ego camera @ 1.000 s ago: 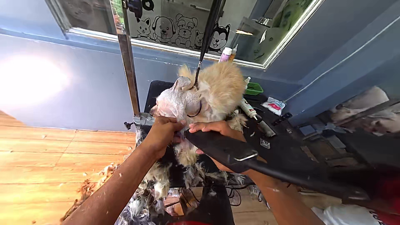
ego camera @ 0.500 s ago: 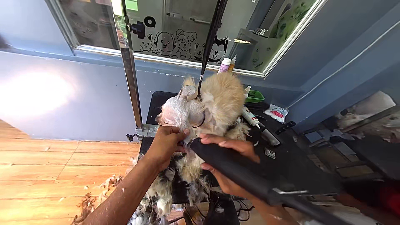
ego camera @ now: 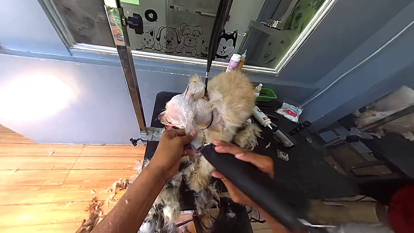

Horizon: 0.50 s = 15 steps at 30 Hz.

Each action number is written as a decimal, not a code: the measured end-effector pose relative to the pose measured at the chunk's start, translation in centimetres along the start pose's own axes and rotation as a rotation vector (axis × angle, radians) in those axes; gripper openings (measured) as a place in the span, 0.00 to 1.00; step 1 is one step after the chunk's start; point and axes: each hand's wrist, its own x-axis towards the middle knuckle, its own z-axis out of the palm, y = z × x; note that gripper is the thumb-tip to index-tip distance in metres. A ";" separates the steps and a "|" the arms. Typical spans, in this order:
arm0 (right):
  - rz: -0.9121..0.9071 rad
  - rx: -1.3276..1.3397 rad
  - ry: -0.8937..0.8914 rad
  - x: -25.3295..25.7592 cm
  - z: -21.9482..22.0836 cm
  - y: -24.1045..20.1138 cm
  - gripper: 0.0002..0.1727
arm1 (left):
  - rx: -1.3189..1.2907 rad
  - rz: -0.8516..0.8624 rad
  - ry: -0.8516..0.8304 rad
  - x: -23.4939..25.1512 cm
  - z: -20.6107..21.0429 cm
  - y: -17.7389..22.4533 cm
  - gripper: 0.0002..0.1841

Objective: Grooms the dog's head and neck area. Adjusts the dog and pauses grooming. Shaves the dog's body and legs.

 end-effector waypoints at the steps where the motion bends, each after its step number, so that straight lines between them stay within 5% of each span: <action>1: -0.017 0.004 -0.032 -0.9 0.1 0.7 0.34 | -0.002 0.007 0.001 0.0 0.1 -0.1 0.11; 4: 0.083 0.060 -0.085 -2.4 0.2 0.5 0.34 | -0.041 0.011 0.000 -0.1 0.1 -0.4 0.11; 7: 0.171 -0.018 0.041 -1.5 0.2 -2.0 0.38 | -0.045 -0.006 0.018 -0.4 0.4 -0.2 0.11; 12: -0.008 -0.192 0.287 0.9 1.5 -2.6 0.39 | -0.062 0.006 0.073 -0.8 1.6 -0.1 0.10; 15: -0.040 -0.238 0.269 0.1 2.7 -1.3 0.40 | -0.096 0.032 0.079 -1.1 2.3 -0.1 0.10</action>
